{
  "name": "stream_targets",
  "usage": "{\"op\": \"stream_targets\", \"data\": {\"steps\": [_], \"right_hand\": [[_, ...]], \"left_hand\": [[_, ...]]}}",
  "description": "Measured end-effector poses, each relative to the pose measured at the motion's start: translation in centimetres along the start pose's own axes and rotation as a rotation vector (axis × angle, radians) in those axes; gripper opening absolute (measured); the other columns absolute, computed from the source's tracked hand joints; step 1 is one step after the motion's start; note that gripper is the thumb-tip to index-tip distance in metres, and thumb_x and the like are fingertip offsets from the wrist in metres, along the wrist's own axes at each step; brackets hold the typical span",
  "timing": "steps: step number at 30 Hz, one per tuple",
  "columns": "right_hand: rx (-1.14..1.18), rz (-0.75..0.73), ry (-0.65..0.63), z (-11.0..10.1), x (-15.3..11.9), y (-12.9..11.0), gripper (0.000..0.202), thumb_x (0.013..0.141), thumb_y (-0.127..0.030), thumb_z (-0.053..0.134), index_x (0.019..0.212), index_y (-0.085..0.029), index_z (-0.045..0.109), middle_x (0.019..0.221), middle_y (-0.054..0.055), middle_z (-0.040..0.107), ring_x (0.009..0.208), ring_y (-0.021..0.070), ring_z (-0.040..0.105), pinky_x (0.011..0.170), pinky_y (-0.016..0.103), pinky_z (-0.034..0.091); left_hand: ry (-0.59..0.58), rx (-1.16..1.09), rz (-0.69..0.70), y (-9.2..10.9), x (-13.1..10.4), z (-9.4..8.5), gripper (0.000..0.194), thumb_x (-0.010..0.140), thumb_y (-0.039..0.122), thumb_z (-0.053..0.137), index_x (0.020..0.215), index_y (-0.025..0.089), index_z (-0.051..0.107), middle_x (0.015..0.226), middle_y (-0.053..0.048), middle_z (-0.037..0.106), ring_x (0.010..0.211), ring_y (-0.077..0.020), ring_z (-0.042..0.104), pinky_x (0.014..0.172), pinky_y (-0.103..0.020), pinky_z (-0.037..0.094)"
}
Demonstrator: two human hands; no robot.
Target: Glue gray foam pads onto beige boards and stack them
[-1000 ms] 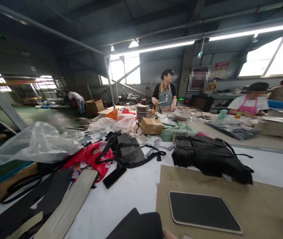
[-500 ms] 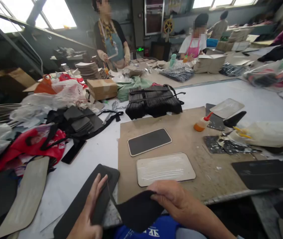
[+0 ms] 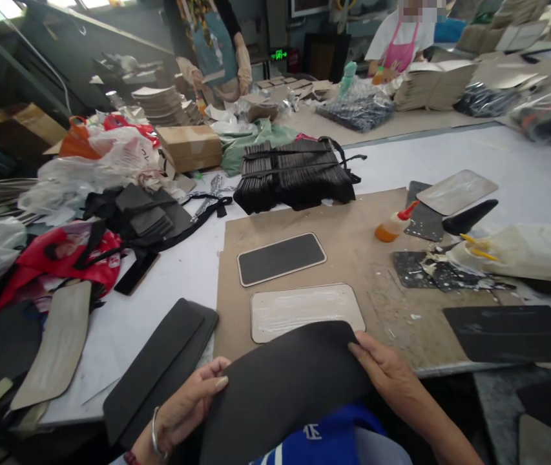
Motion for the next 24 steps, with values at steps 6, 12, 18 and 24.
{"op": "stream_targets", "data": {"steps": [6, 12, 18, 24], "right_hand": [[-0.170, 0.089, 0.105, -0.2, 2.0, 4.1, 0.034, 0.081, -0.049, 0.039, 0.080, -0.020, 0.057, 0.070, 0.003, 0.061, 0.069, 0.0181, 0.055, 0.065, 0.027, 0.043], [-0.525, 0.214, 0.261, -0.9, 4.7, 5.8, 0.031, 0.082, -0.050, 0.040, 0.071, -0.023, 0.049, 0.057, -0.002, 0.050, 0.053, 0.0146, 0.045, 0.055, 0.025, 0.032], [-0.758, 0.165, 0.327, -0.2, 7.4, 9.1, 0.026, 0.087, -0.040, 0.037, 0.072, -0.021, 0.047, 0.072, 0.003, 0.053, 0.066, 0.0156, 0.048, 0.060, 0.026, 0.030], [-0.814, 0.234, 0.267, 0.1, 8.4, 10.5, 0.026, 0.089, -0.040, 0.039, 0.075, -0.020, 0.049, 0.077, 0.003, 0.057, 0.065, 0.0144, 0.049, 0.058, 0.026, 0.027]], "left_hand": [[0.129, 0.025, 0.051, 1.6, 2.8, 0.0, 0.031, 0.058, 0.025, 0.075, 0.082, 0.014, 0.060, 0.077, -0.004, 0.065, 0.069, -0.0139, 0.061, 0.069, -0.027, 0.047], [0.547, 0.459, 0.392, 2.5, 11.4, 1.1, 0.027, 0.058, 0.039, 0.068, 0.060, 0.014, 0.056, 0.053, 0.004, 0.053, 0.052, -0.0095, 0.046, 0.052, -0.022, 0.034], [0.799, 0.922, 0.435, 3.1, 16.3, 2.6, 0.024, 0.068, 0.036, 0.059, 0.054, 0.018, 0.053, 0.052, 0.003, 0.050, 0.055, -0.0130, 0.046, 0.056, -0.025, 0.031], [0.863, 0.968, 0.414, 2.6, 16.4, 3.2, 0.024, 0.070, 0.039, 0.057, 0.055, 0.020, 0.051, 0.054, 0.001, 0.054, 0.057, -0.0154, 0.050, 0.059, -0.026, 0.034]]}}
Point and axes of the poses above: each hand's wrist, its own x-axis towards the middle knuckle, its own z-axis out of the palm, y = z × x, the point moved 1 cm from there along x, towards the middle knuckle
